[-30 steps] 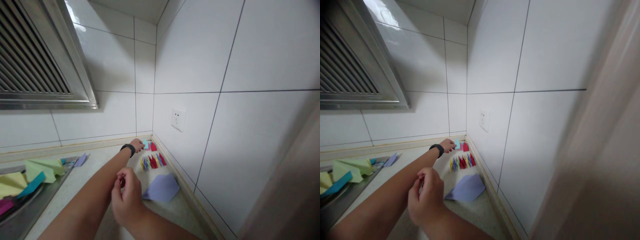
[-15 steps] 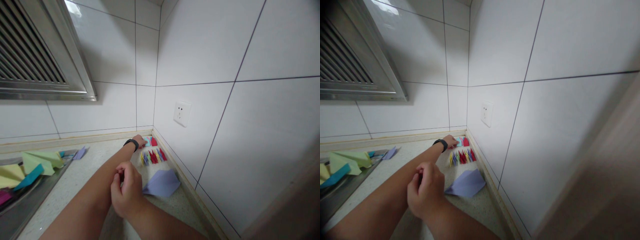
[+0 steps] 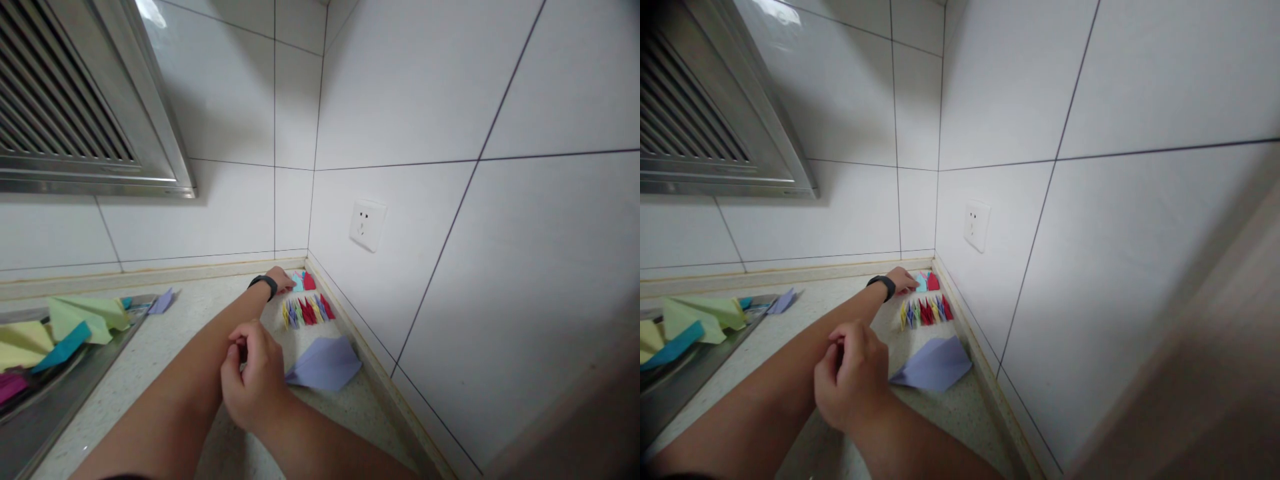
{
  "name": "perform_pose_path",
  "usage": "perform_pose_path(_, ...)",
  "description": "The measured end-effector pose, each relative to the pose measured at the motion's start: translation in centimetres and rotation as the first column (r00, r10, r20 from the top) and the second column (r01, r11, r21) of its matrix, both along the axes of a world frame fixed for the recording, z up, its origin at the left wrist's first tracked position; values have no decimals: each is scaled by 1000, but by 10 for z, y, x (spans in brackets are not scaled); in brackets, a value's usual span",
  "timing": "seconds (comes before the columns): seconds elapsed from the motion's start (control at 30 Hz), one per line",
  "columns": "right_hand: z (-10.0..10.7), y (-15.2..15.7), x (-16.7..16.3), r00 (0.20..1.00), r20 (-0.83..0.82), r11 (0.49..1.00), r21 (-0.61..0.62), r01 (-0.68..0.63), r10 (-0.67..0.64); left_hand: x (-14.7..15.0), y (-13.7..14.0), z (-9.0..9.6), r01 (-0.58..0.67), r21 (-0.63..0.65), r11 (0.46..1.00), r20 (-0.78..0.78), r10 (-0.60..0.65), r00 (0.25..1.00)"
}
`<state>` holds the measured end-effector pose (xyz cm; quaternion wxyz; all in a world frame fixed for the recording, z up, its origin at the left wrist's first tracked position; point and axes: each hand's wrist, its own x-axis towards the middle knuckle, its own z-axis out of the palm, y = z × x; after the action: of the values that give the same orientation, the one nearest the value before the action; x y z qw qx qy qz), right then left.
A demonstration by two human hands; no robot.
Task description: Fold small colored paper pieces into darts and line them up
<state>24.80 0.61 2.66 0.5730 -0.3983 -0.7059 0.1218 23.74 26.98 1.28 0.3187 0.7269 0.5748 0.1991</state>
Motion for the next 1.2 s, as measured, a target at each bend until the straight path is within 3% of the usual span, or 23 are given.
perform_pose_path(0.37,2,0,0,997,72,1000,18,-16,15,-2,-7,3,45,57,997,38,-47,998)
perform_pose_path(0.67,0,1,-1,991,130,999,37,-24,19,-22,-32,14,69,211,975,-104,-47,993)
perform_pose_path(0.83,-1,4,-1,991,127,999,21,-41,38,-61,-76,26,130,346,929,-289,-27,957)
perform_pose_path(1.0,-3,6,-4,979,168,993,-15,-114,115,-124,-140,34,195,388,901,-451,1,892)
perform_pose_path(1.13,-5,3,-6,916,278,956,-134,-263,291,-177,-202,41,249,378,892,-515,-20,857)
perform_pose_path(1.2,-7,1,-7,848,346,913,-226,-340,401,-197,-231,42,354,376,857,-556,-97,825)
